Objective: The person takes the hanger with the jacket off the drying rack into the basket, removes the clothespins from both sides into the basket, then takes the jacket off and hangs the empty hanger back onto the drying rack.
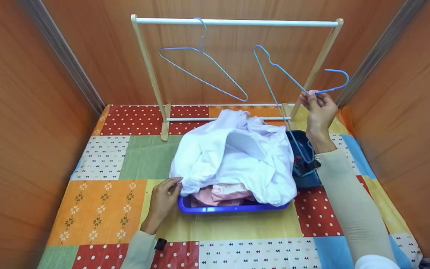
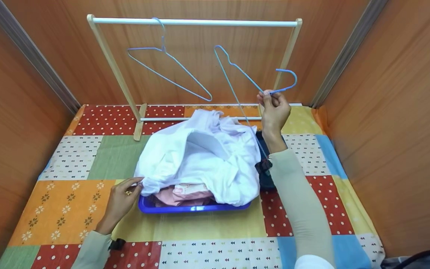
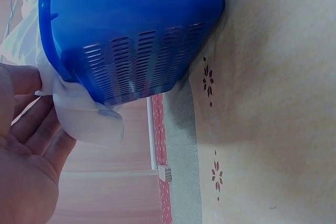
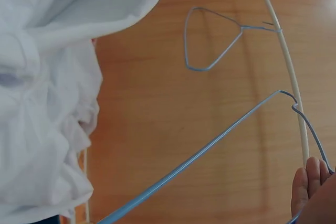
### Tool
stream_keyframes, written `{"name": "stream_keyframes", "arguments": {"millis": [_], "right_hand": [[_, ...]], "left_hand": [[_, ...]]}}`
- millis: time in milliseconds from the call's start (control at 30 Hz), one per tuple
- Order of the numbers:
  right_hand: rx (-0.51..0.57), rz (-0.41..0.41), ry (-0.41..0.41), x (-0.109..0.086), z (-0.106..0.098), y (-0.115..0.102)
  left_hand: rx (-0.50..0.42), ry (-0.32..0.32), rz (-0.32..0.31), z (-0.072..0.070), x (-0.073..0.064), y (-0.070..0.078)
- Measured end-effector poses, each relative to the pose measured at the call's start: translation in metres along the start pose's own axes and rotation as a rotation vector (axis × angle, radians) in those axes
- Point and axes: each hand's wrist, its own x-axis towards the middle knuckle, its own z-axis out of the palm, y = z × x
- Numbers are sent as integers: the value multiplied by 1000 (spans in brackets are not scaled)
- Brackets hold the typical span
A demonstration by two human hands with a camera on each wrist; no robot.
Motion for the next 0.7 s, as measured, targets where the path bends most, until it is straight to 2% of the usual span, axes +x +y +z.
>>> {"name": "stream_keyframes", "arguments": {"millis": [200,367,600,700], "right_hand": [[-108,38,-18,15,1,1],[-213,65,-50,27,5,2],[-268,8,-118,47,15,1],[-277,10,-134,53,19,-4]], "left_hand": [[-14,-16,-20,0,0,-1],[-14,-10,-11,1,-1,-1],[-11,-13,-19,0,0,0],[-12,-16,-24,0,0,0]]}}
